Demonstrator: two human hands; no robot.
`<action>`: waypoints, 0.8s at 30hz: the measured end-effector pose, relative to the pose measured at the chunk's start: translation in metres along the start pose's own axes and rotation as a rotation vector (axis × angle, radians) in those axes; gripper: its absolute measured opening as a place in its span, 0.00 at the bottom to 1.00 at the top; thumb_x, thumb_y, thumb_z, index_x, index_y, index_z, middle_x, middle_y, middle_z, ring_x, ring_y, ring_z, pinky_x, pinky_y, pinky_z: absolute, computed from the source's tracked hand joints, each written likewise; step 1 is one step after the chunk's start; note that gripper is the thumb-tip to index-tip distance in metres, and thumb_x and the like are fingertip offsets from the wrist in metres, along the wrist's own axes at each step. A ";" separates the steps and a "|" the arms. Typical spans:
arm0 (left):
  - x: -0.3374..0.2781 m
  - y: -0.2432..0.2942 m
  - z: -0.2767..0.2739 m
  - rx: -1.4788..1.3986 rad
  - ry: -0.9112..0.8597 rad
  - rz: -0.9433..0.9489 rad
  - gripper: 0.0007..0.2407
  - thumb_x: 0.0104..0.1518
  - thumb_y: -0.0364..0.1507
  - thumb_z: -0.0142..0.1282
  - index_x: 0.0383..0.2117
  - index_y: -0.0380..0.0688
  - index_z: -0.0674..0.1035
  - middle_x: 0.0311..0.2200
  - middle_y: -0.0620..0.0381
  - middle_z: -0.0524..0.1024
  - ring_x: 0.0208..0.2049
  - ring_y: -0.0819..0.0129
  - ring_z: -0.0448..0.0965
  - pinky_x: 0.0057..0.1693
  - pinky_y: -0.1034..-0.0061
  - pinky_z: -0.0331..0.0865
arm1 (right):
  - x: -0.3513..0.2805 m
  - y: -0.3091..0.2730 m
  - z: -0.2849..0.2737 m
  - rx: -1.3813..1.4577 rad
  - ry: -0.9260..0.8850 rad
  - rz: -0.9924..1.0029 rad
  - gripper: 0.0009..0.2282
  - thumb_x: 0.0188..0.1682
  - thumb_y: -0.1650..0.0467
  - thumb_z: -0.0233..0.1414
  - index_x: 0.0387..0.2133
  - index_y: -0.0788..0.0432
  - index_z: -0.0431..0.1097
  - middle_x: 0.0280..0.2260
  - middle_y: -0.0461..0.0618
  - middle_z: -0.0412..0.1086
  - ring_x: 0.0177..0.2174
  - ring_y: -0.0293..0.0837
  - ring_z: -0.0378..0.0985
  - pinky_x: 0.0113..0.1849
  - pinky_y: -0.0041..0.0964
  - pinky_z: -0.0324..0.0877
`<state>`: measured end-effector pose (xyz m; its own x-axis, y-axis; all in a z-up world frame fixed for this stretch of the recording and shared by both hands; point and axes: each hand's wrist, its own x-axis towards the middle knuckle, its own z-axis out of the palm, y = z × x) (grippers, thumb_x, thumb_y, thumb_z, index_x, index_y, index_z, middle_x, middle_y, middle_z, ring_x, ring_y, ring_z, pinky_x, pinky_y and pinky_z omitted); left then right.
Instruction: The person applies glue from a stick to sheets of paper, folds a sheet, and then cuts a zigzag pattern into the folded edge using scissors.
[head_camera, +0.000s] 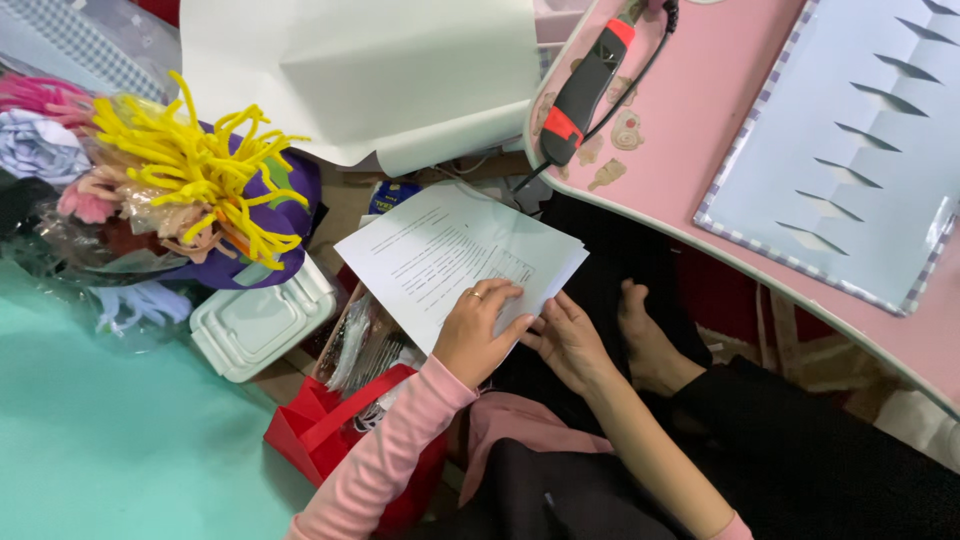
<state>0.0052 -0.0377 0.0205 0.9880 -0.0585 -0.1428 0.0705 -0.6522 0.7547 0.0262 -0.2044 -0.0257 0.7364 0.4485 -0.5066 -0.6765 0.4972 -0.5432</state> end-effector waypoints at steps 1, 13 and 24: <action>0.001 -0.002 0.001 0.002 -0.005 0.003 0.17 0.59 0.41 0.57 0.46 0.43 0.78 0.46 0.49 0.74 0.47 0.47 0.78 0.53 0.60 0.72 | 0.002 0.004 -0.005 0.004 0.003 -0.003 0.26 0.50 0.62 0.53 0.60 0.60 0.59 0.48 0.56 0.72 0.43 0.48 0.78 0.42 0.47 0.80; 0.000 0.000 -0.005 -0.044 -0.006 0.004 0.16 0.65 0.35 0.45 0.54 0.38 0.72 0.45 0.40 0.76 0.47 0.45 0.79 0.53 0.58 0.73 | 0.010 0.021 -0.014 0.054 -0.009 -0.005 0.23 0.50 0.61 0.52 0.58 0.57 0.64 0.49 0.55 0.74 0.46 0.49 0.77 0.49 0.51 0.74; -0.002 0.047 -0.023 0.416 0.212 0.113 0.27 0.57 0.18 0.40 0.67 0.43 0.62 0.41 0.42 0.79 0.31 0.56 0.84 0.40 0.70 0.80 | -0.003 0.006 0.016 -0.117 0.235 -0.086 0.14 0.53 0.73 0.50 0.50 0.68 0.68 0.36 0.56 0.77 0.34 0.45 0.81 0.37 0.42 0.80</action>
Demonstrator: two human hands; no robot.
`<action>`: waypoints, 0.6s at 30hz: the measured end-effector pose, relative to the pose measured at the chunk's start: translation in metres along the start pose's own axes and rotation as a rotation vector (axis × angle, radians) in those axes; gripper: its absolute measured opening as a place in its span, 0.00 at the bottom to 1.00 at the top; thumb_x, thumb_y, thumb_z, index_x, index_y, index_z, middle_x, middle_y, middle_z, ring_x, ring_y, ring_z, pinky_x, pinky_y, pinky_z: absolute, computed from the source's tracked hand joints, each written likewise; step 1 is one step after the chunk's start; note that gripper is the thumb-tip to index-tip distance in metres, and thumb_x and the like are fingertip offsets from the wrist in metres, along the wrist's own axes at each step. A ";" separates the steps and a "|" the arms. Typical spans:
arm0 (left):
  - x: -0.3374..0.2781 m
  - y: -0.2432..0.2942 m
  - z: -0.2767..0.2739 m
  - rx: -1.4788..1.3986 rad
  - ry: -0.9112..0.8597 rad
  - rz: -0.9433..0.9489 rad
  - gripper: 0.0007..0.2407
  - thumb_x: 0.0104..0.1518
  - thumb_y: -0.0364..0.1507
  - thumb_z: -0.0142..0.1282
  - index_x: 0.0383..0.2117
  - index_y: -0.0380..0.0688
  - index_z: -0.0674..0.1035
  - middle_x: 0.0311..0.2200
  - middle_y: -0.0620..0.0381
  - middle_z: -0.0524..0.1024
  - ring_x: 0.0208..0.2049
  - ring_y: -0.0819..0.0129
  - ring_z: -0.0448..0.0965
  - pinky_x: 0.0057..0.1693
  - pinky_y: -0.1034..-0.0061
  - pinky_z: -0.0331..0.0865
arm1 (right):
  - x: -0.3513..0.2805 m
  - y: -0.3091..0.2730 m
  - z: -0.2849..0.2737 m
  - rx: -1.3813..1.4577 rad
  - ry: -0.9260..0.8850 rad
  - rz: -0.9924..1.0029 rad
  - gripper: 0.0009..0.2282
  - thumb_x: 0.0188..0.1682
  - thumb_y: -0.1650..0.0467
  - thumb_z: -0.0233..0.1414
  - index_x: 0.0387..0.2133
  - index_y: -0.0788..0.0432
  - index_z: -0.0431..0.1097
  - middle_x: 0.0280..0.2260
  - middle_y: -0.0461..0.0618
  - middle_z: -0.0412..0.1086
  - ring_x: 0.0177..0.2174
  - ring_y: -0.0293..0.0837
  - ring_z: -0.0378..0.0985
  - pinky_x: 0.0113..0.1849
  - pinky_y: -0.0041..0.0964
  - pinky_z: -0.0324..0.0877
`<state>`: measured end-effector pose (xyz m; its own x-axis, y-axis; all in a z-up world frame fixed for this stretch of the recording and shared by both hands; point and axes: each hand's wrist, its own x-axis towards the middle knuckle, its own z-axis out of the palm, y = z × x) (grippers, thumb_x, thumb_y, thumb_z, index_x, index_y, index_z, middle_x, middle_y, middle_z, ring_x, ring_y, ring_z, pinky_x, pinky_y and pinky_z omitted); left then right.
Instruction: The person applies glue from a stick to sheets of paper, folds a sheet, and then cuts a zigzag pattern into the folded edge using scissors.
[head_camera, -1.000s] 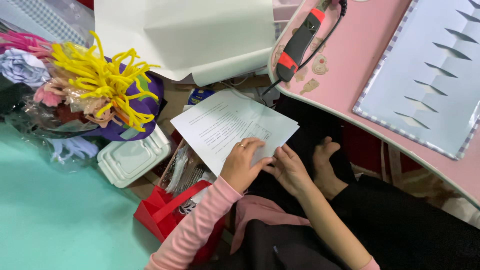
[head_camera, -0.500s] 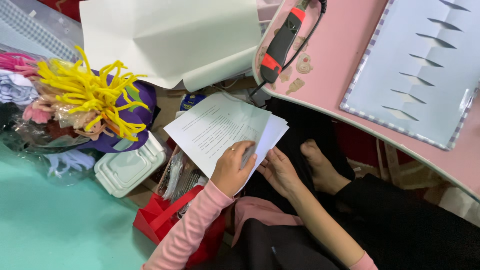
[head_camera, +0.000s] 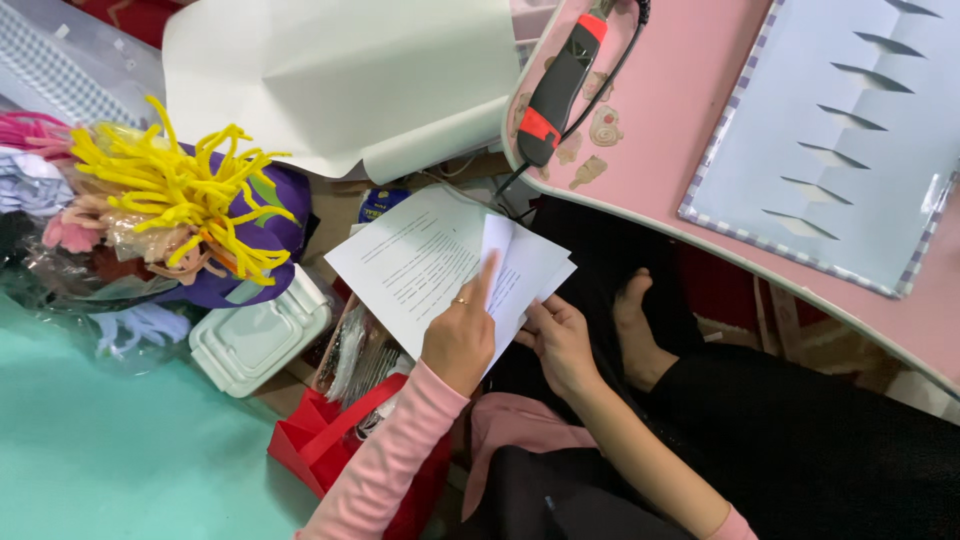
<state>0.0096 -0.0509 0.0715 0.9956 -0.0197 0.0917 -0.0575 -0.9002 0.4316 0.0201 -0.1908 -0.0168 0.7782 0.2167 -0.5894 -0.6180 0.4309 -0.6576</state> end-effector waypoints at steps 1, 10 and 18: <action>-0.004 -0.008 0.014 0.001 0.000 0.000 0.27 0.57 0.18 0.40 0.67 0.43 0.62 0.41 0.42 0.79 0.31 0.56 0.84 0.40 0.70 0.80 | 0.004 0.003 -0.001 0.000 -0.001 0.000 0.14 0.53 0.73 0.50 0.50 0.68 0.68 0.36 0.56 0.77 0.34 0.45 0.81 0.37 0.42 0.80; -0.022 -0.024 0.061 0.174 0.065 0.077 0.12 0.53 0.43 0.58 0.40 0.59 0.80 0.41 0.58 0.79 0.36 0.63 0.82 0.33 0.73 0.77 | 0.007 0.009 -0.007 -0.194 0.107 -0.177 0.24 0.49 0.76 0.55 0.55 0.63 0.50 0.34 0.59 0.74 0.28 0.44 0.78 0.28 0.33 0.77; -0.010 -0.021 0.047 0.276 0.066 -0.025 0.08 0.54 0.33 0.57 0.23 0.53 0.69 0.19 0.66 0.68 0.22 0.70 0.77 0.27 0.78 0.70 | 0.020 0.029 -0.029 -0.335 0.052 -0.246 0.07 0.54 0.73 0.51 0.42 0.63 0.70 0.33 0.55 0.72 0.26 0.43 0.79 0.26 0.38 0.81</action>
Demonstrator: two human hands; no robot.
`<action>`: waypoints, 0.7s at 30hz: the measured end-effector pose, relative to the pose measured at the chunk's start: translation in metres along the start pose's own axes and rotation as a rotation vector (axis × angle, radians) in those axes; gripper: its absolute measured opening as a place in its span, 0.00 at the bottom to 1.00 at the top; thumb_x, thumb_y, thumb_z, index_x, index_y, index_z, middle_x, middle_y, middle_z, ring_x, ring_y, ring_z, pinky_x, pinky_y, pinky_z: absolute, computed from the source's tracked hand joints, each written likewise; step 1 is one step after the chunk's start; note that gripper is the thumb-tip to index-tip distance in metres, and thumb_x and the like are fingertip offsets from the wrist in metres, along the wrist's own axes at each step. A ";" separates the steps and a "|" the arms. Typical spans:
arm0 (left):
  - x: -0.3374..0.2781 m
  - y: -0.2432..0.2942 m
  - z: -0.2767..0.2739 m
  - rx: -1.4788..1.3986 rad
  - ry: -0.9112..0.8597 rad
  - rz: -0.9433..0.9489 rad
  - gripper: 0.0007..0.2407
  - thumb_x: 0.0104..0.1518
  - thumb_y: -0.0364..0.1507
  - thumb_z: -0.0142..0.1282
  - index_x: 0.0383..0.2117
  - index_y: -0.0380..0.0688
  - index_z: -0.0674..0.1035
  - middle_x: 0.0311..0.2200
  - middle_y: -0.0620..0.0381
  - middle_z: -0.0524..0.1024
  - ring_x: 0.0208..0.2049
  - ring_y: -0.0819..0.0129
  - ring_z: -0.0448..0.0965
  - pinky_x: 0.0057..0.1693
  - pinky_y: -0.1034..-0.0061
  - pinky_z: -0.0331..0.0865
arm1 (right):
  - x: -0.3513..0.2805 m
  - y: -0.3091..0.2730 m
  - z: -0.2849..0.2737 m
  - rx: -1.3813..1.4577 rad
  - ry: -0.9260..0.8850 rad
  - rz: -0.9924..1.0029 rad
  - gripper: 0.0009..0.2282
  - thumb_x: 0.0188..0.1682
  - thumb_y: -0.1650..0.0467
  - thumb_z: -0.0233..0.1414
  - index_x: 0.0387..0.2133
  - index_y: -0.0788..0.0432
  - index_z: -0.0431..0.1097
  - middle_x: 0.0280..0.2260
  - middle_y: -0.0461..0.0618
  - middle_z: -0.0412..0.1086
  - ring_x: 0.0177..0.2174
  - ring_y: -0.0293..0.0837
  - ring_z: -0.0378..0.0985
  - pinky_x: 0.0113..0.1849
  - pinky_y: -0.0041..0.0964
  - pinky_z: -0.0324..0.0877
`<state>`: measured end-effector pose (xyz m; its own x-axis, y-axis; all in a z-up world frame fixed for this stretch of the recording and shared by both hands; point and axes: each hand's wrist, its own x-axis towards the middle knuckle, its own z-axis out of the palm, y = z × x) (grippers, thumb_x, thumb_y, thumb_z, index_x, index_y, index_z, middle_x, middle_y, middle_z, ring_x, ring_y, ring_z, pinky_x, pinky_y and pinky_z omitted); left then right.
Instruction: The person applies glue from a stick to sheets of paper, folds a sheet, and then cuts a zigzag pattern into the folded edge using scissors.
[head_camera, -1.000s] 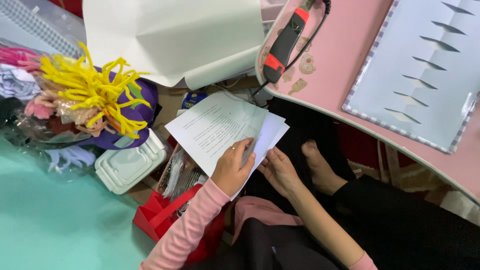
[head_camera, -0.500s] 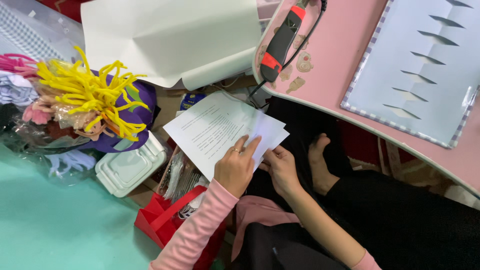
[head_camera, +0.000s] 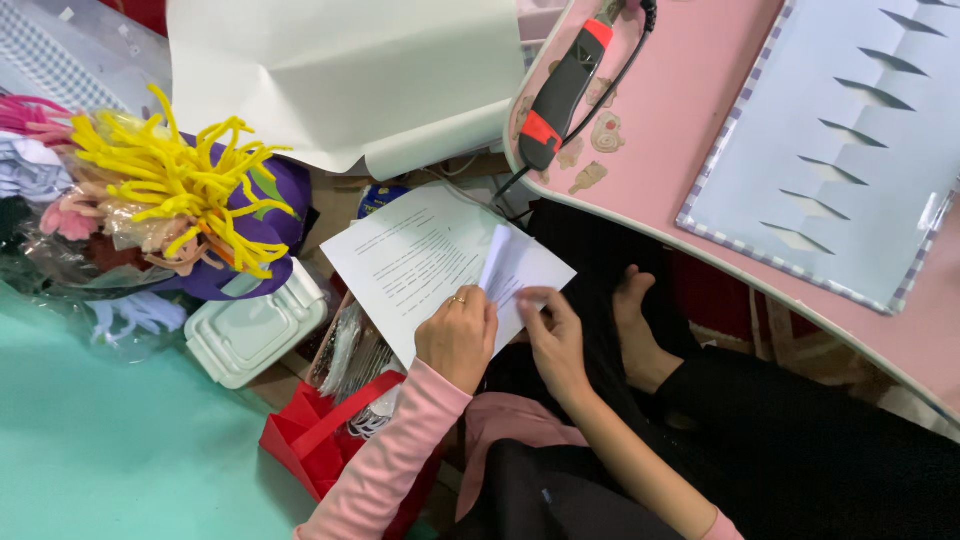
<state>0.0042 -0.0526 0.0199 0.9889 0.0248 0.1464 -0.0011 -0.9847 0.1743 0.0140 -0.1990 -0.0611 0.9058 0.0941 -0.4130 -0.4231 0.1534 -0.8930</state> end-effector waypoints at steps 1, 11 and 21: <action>0.000 0.000 0.001 0.001 -0.001 0.000 0.08 0.54 0.33 0.57 0.23 0.53 0.69 0.19 0.66 0.68 0.22 0.70 0.77 0.27 0.78 0.70 | -0.003 -0.022 0.008 0.002 0.000 0.001 0.07 0.54 0.73 0.51 0.42 0.63 0.70 0.33 0.55 0.72 0.26 0.43 0.79 0.26 0.38 0.81; 0.003 0.003 0.008 -0.024 -0.005 -0.011 0.11 0.50 0.36 0.62 0.21 0.53 0.68 0.20 0.64 0.67 0.24 0.66 0.75 0.29 0.77 0.70 | 0.006 -0.061 0.016 -0.032 -0.072 0.278 0.21 0.45 0.61 0.62 0.41 0.68 0.76 0.32 0.60 0.72 0.29 0.43 0.76 0.29 0.42 0.80; -0.001 -0.019 0.026 -0.208 0.009 0.012 0.21 0.49 0.49 0.64 0.15 0.55 0.63 0.17 0.65 0.64 0.21 0.65 0.73 0.31 0.78 0.68 | 0.011 -0.053 0.011 0.029 -0.075 0.372 0.22 0.47 0.62 0.60 0.43 0.72 0.72 0.36 0.59 0.71 0.30 0.42 0.76 0.28 0.38 0.79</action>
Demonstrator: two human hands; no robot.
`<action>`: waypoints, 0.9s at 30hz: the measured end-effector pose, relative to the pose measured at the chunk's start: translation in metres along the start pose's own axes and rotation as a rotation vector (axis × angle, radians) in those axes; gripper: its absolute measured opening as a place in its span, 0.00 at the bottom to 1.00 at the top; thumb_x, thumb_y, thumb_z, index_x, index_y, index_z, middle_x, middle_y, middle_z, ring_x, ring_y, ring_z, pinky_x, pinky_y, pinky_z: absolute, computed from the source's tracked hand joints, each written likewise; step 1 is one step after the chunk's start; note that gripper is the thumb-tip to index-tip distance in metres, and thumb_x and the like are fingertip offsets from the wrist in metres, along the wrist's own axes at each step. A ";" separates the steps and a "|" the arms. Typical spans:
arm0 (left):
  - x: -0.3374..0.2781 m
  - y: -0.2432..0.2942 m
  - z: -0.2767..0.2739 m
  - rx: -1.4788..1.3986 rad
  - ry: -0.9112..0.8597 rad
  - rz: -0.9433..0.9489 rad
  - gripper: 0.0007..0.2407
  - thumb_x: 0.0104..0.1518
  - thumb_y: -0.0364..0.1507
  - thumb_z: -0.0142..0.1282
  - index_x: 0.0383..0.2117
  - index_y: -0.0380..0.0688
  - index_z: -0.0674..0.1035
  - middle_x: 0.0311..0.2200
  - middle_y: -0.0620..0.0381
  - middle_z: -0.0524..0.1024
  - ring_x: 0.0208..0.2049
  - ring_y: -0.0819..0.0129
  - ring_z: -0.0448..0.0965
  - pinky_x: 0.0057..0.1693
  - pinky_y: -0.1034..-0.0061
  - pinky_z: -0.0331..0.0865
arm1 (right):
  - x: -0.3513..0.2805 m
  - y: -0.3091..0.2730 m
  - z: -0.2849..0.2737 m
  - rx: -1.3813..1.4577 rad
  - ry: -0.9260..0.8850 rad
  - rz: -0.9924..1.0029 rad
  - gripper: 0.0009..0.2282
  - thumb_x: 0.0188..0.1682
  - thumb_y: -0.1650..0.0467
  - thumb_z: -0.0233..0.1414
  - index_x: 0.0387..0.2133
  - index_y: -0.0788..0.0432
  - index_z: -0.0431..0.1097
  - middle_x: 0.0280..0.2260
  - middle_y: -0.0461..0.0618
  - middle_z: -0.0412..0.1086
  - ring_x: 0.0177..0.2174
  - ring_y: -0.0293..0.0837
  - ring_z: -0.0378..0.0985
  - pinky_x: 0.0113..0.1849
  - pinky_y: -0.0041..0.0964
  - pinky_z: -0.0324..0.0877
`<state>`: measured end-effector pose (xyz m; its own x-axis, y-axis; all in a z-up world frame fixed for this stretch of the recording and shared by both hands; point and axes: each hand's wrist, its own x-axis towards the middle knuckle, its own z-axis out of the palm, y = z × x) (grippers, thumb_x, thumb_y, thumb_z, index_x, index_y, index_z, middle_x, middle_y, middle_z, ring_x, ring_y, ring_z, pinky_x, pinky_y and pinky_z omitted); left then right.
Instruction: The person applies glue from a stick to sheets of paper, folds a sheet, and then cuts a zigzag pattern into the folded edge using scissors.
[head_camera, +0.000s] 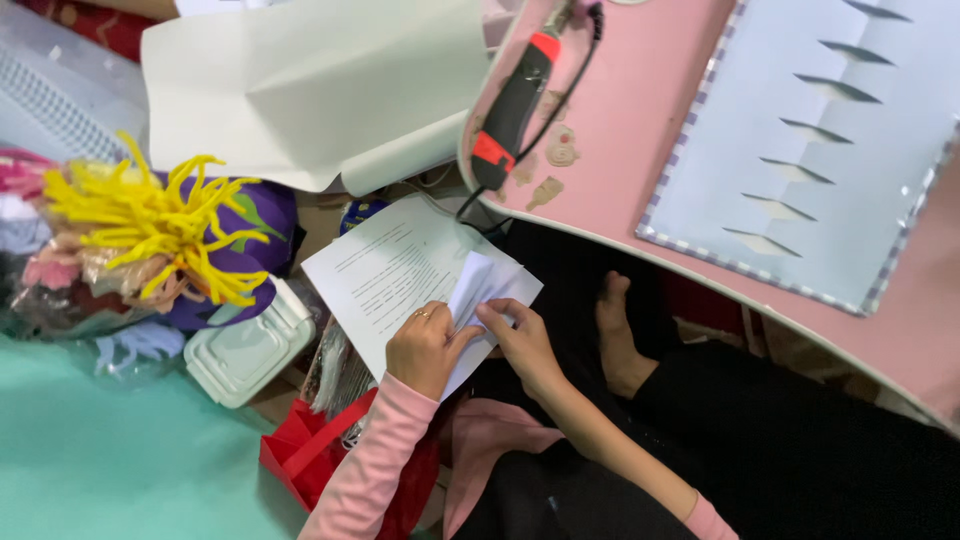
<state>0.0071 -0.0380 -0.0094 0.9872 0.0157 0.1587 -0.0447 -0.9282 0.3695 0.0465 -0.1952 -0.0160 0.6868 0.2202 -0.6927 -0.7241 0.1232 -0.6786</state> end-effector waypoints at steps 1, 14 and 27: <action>0.000 -0.001 -0.001 -0.006 -0.010 0.020 0.21 0.49 0.49 0.64 0.15 0.55 0.63 0.17 0.65 0.64 0.21 0.65 0.73 0.31 0.78 0.68 | 0.006 0.010 0.000 0.015 0.017 -0.004 0.22 0.47 0.62 0.60 0.43 0.72 0.72 0.36 0.59 0.71 0.30 0.42 0.76 0.28 0.38 0.79; -0.012 -0.017 0.011 -0.038 -0.286 0.132 0.41 0.43 0.12 0.45 0.67 0.44 0.42 0.70 0.44 0.56 0.52 0.38 0.70 0.44 0.54 0.69 | -0.046 0.001 -0.017 -0.333 -0.065 -0.649 0.01 0.39 0.74 0.48 0.22 0.60 0.65 0.21 0.42 0.63 0.24 0.33 0.64 0.27 0.35 0.61; 0.085 -0.011 -0.032 0.295 -1.127 -0.156 0.28 0.52 0.56 0.50 0.59 0.64 0.70 0.54 0.65 0.77 0.56 0.61 0.78 0.60 0.67 0.70 | -0.204 -0.091 -0.275 -0.158 0.156 -0.940 0.10 0.37 0.62 0.59 0.17 0.56 0.73 0.21 0.42 0.75 0.22 0.37 0.74 0.30 0.35 0.68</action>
<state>0.0863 -0.0151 0.0291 0.5633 -0.0635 -0.8238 -0.0202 -0.9978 0.0632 -0.0106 -0.5170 0.1199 0.9905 -0.0343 0.1331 0.1347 0.0495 -0.9897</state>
